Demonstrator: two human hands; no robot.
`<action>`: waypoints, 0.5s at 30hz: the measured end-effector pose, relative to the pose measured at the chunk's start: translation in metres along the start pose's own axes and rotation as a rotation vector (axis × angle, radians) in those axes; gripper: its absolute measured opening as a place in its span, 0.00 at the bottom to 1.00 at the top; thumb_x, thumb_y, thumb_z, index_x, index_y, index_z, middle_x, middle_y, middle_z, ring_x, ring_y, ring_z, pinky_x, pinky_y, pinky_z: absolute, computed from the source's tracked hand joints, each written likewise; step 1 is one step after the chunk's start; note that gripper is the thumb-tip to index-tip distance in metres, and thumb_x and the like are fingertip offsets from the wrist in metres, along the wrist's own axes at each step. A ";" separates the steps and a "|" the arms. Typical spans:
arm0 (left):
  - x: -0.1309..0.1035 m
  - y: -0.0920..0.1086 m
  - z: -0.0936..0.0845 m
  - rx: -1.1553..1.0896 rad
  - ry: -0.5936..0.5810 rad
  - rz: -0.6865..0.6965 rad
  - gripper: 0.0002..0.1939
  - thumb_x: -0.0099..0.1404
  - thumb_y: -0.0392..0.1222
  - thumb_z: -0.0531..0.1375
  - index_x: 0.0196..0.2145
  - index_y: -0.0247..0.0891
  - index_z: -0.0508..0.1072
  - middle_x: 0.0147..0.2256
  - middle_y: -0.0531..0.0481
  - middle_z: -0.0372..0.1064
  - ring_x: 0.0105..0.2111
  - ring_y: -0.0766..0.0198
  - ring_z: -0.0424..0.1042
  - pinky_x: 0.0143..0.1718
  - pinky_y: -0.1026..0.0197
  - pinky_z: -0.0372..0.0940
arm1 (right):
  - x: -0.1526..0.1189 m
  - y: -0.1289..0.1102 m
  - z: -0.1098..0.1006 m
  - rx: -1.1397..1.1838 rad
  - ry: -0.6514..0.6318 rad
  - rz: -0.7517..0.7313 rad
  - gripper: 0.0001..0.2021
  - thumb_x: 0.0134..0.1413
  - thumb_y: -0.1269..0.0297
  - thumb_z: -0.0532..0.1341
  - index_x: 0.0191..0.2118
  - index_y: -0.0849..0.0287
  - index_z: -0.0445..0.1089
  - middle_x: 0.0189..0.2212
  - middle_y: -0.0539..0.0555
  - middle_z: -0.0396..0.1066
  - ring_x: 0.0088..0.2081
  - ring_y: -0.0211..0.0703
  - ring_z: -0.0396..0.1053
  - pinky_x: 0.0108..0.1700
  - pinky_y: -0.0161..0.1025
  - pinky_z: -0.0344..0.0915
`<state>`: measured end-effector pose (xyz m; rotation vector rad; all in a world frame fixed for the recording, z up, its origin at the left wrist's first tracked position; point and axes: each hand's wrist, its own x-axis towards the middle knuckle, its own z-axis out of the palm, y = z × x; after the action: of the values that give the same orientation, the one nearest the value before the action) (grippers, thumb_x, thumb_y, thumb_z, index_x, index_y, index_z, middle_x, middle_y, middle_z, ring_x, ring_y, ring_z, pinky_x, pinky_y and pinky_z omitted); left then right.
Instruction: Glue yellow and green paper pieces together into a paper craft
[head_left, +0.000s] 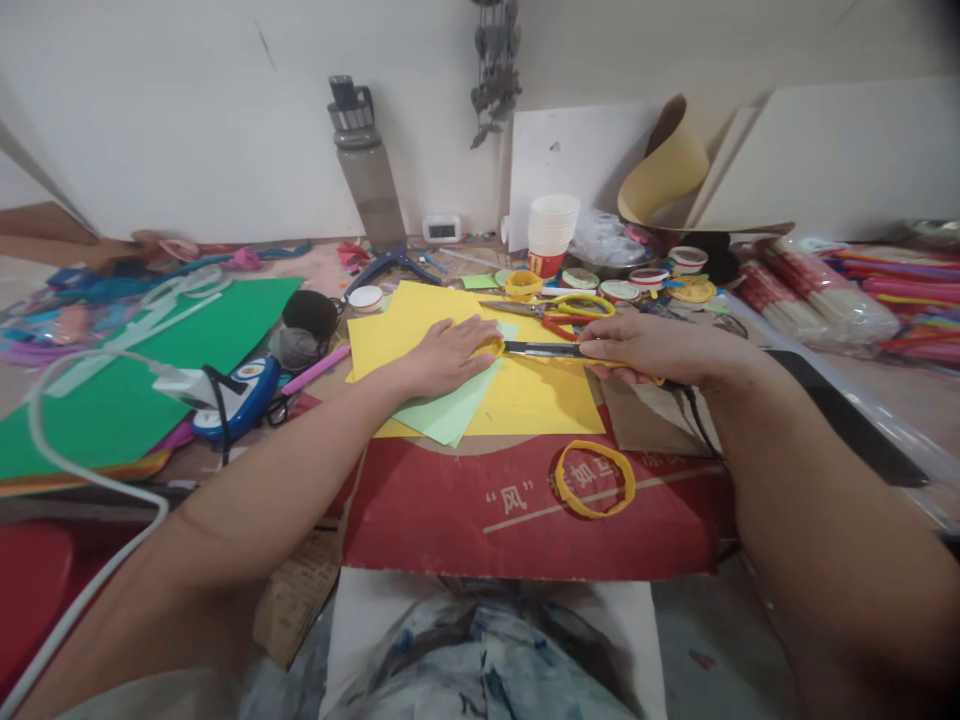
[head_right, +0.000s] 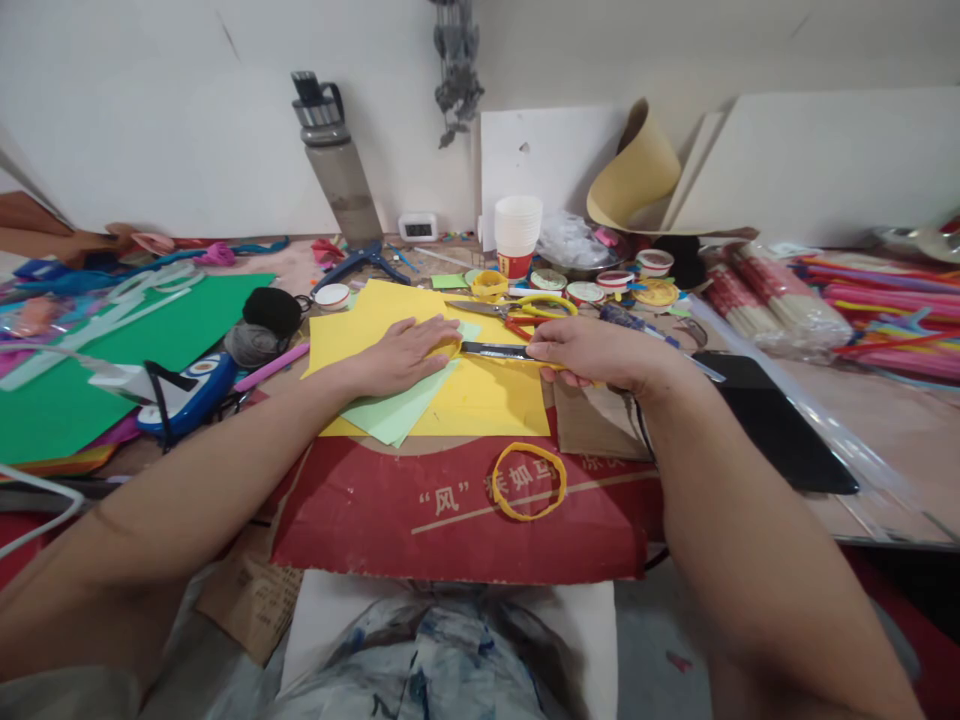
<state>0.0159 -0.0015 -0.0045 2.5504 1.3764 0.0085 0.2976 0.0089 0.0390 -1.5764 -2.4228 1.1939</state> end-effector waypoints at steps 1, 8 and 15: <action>0.000 0.000 0.000 -0.001 -0.001 0.000 0.30 0.74 0.57 0.36 0.66 0.45 0.55 0.71 0.50 0.43 0.71 0.58 0.38 0.69 0.44 0.35 | 0.000 -0.001 0.001 0.021 -0.011 -0.014 0.18 0.60 0.45 0.55 0.41 0.55 0.68 0.20 0.47 0.61 0.19 0.35 0.57 0.23 0.35 0.51; -0.001 -0.018 0.000 -0.145 0.089 0.033 0.31 0.74 0.56 0.38 0.68 0.40 0.53 0.71 0.49 0.44 0.70 0.61 0.42 0.70 0.55 0.40 | 0.008 0.004 0.003 -0.063 -0.041 -0.046 0.28 0.55 0.47 0.60 0.61 0.48 0.64 0.30 0.50 0.72 0.25 0.41 0.67 0.28 0.38 0.62; 0.000 -0.023 -0.002 -0.031 0.060 -0.013 0.25 0.73 0.47 0.44 0.64 0.41 0.61 0.69 0.50 0.52 0.70 0.59 0.45 0.69 0.49 0.39 | 0.017 0.013 0.005 -0.271 0.063 -0.279 0.23 0.60 0.50 0.54 0.58 0.49 0.69 0.59 0.53 0.68 0.58 0.55 0.65 0.60 0.50 0.60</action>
<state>-0.0032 0.0115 -0.0080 2.5355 1.4039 0.1044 0.2974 0.0217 0.0217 -1.2430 -2.7386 0.7877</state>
